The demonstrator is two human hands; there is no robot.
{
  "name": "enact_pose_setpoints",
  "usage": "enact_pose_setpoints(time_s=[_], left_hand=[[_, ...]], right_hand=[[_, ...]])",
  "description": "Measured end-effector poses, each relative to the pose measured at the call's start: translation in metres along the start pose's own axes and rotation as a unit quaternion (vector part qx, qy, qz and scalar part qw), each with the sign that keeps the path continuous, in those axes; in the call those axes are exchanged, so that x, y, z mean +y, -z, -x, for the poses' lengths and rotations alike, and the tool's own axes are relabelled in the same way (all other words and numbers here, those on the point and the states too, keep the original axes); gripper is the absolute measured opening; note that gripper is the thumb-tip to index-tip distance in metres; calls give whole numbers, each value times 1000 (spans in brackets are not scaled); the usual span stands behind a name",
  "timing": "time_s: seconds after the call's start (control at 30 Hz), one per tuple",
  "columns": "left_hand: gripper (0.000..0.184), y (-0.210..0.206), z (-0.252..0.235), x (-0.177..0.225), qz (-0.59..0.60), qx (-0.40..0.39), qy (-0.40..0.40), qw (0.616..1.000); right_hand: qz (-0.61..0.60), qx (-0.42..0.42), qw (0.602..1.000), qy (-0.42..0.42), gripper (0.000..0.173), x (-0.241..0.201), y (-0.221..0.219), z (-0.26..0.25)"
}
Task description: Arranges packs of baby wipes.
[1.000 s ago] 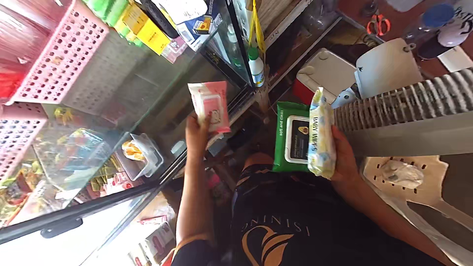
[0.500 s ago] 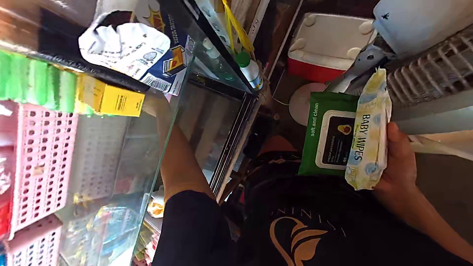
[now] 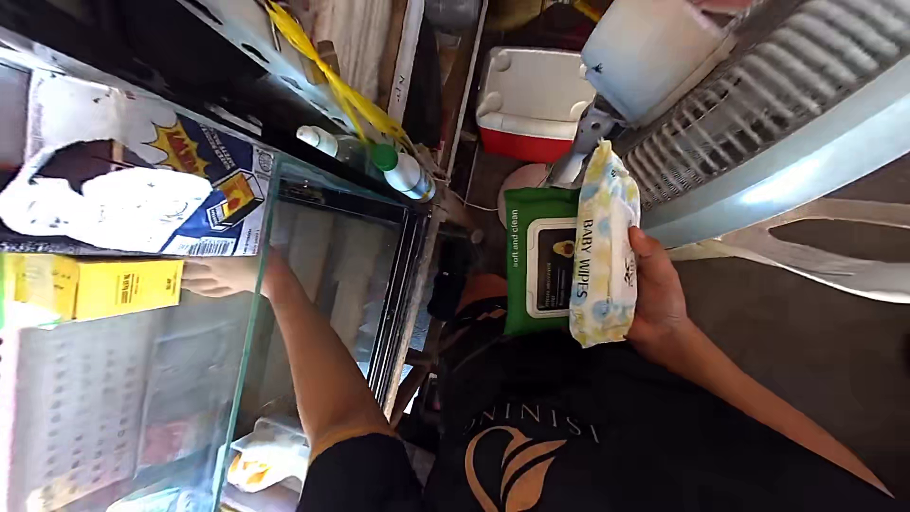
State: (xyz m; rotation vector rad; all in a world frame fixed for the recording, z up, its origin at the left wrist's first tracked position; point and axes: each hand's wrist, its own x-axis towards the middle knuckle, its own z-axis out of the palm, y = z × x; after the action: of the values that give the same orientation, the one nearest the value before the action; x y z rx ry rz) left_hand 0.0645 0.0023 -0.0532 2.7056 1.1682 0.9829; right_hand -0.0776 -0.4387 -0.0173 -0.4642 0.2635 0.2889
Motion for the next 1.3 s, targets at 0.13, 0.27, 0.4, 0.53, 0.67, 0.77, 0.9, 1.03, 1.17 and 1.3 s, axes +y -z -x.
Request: enact_pose_setpoints(time_s=[0.13,0.27,0.4,0.53,0.67,0.77,0.9,1.03,1.17,1.3], left_hand=[[57,60,90,-7,401,-19,22,916],[37,143,199,53,570,-288,-12,769],[86,200,243,93,545,-569,-41,615],[73,228,258,104,506,-577,74,637],[47,239,265,93,531,-560,147,618],[41,247,265,74,565,-537,192,596],[45,252,255,47,572,-537,174,595],[50,258,234,19,566,-514,182,618],[34,250,177,-37,371,-486,108,784],[51,204,100,-87,149,-404,81,899]], right_hand=[[90,28,995,-37,38,-20,-13,-2],[207,53,974,-72,37,-35,-23,-1],[310,11,948,-76,46,-42,-27,5],[470,-108,874,-64,62,-41,-16,11],[396,-193,895,-69,74,-39,-6,4],[411,-156,893,-96,70,-39,-10,7],[408,-94,887,-193,50,-26,-16,10],[395,-52,894,-205,30,-16,-23,7],[373,11,910,-181,30,-8,-22,-2],[363,53,921,-131,28,2,-24,-6]])
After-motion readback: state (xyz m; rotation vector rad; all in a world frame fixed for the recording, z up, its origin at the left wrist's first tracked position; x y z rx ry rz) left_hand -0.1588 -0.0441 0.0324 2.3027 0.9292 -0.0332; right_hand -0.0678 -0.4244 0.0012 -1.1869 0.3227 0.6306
